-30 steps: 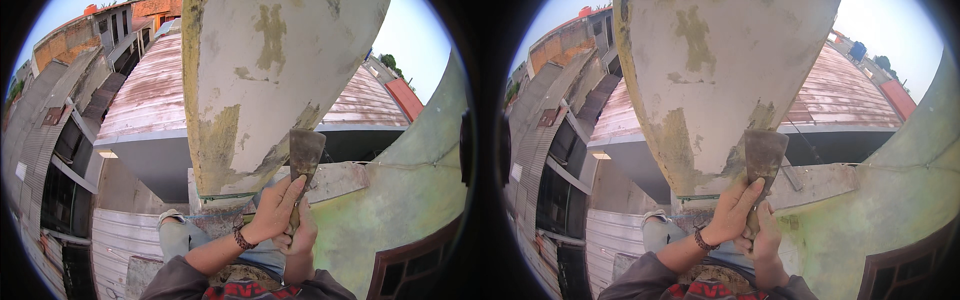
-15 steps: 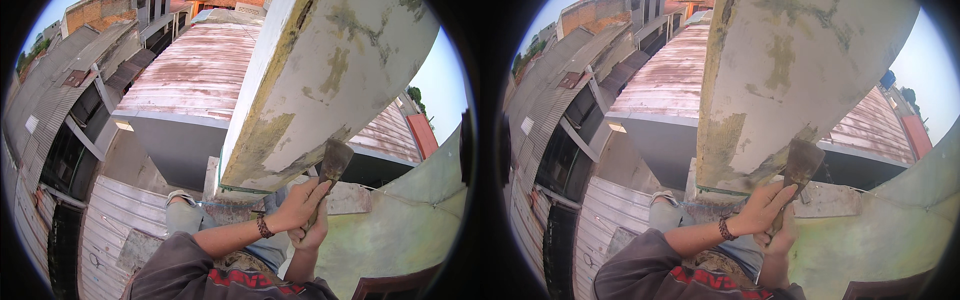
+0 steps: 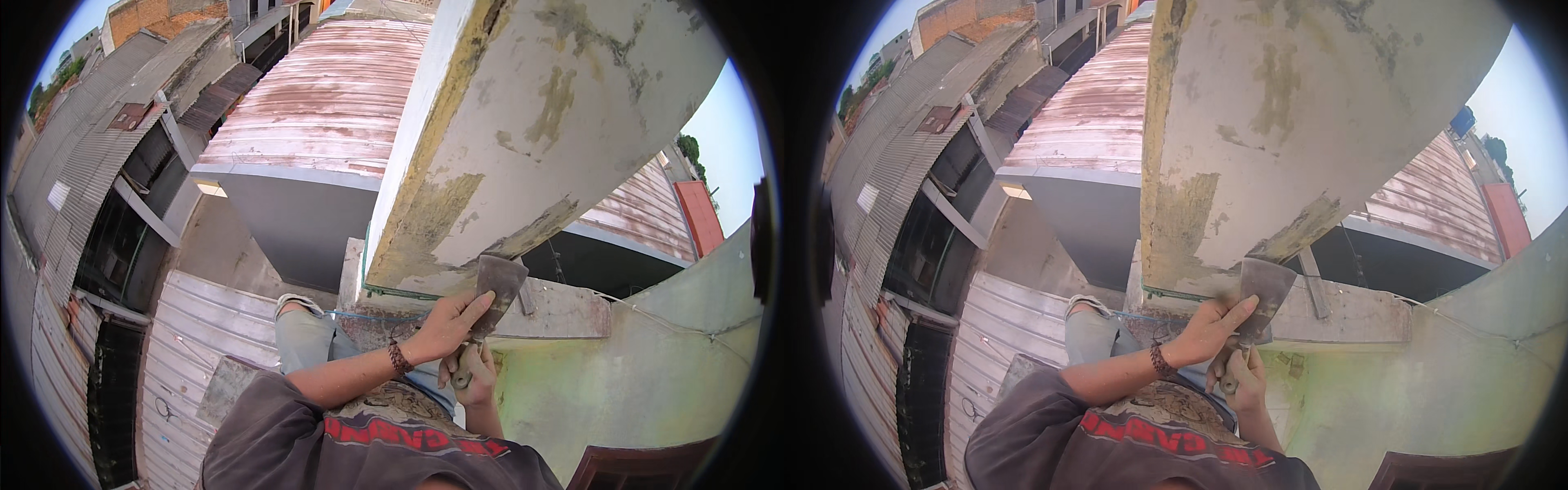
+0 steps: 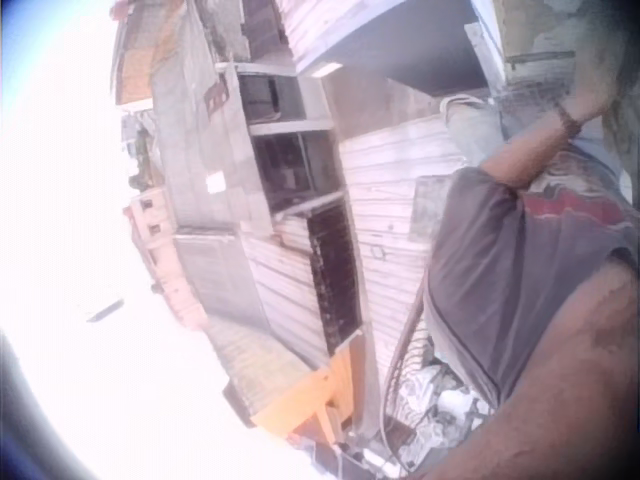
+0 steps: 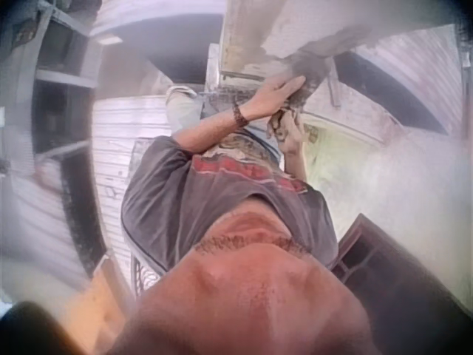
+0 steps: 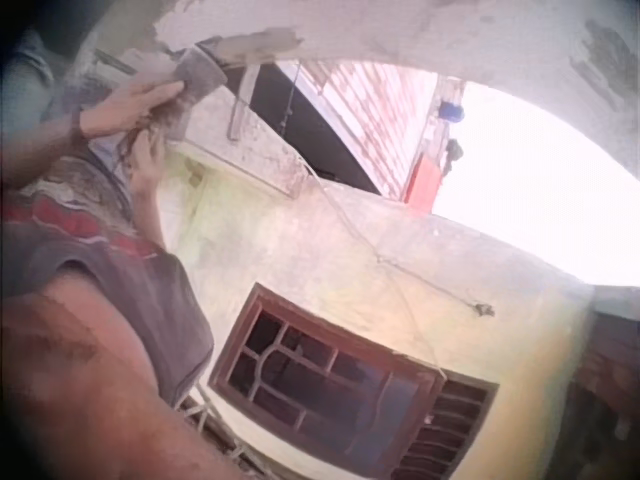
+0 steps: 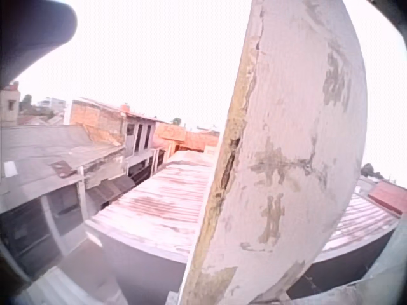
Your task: The person scrapes a vertical concrete pillar using a hand scraper, removing loose paint and surface material. The person works on the upper section of the pillar while standing on a scaffold, repeatedly scraping and occasionally wiping the tool.
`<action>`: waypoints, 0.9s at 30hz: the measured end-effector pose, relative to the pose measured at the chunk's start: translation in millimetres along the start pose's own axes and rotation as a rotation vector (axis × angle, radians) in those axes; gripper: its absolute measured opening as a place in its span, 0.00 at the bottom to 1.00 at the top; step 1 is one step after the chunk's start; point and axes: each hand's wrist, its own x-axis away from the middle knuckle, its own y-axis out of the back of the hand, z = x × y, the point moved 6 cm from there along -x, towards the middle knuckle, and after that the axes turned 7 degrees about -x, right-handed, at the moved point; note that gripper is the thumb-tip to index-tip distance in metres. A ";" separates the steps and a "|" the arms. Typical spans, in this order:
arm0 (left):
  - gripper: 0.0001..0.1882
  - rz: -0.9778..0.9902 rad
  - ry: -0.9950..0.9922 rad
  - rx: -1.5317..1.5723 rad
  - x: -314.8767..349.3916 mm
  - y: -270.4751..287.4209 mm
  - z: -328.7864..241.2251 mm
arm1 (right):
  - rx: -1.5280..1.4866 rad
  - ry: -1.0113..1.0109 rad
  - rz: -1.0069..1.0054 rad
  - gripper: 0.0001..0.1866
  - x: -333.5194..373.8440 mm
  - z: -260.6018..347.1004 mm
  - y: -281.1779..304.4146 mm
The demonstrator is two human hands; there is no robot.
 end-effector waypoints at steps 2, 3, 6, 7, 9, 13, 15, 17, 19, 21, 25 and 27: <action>0.20 -0.084 -0.002 -0.126 -4.3 13.2 -10.3 | -0.010 -0.016 -0.006 0.12 0.5 3.4 2.1; 0.19 -0.143 0.017 -0.187 0.3 17.2 -16.5 | -0.014 -0.039 0.021 0.13 1.9 5.4 5.1; 0.13 -0.544 -0.497 -0.406 22.7 29.1 -36.9 | -0.072 -0.012 0.057 0.15 2.9 9.3 14.1; 0.12 -0.478 -0.715 -0.557 26.7 22.7 -51.5 | -0.099 0.010 0.061 0.15 2.5 11.0 16.3; 0.10 -0.337 -1.154 -0.840 30.3 8.5 -76.9 | -0.117 0.001 0.054 0.19 0.5 14.4 17.1; 0.18 0.105 -1.550 -1.034 20.1 -38.7 -90.5 | -0.080 0.041 0.162 0.22 -5.8 6.4 20.1; 0.19 0.237 -1.565 -1.075 -0.3 -48.5 -87.6 | -0.098 -0.003 0.247 0.28 -13.3 -10.1 32.8; 0.21 0.338 -1.573 -1.103 -12.3 -50.8 -83.1 | -0.080 -0.014 0.055 0.29 -19.1 0.0 21.6; 0.22 0.401 -1.570 -1.123 -17.8 -44.2 -84.0 | -0.049 -0.015 -0.040 0.30 -21.7 15.0 9.4; 0.22 0.338 -1.665 -1.083 -23.7 -44.6 -97.7 | -0.004 -0.007 -0.046 0.31 -24.4 24.5 2.5; 0.19 0.328 -1.628 -0.967 -23.7 -42.4 -95.8 | -0.014 -0.036 -0.014 0.32 -23.0 15.8 7.7; 0.18 0.336 -1.601 -0.940 -22.6 -42.2 -86.0 | -0.072 -0.079 -0.044 0.32 -18.5 7.0 10.8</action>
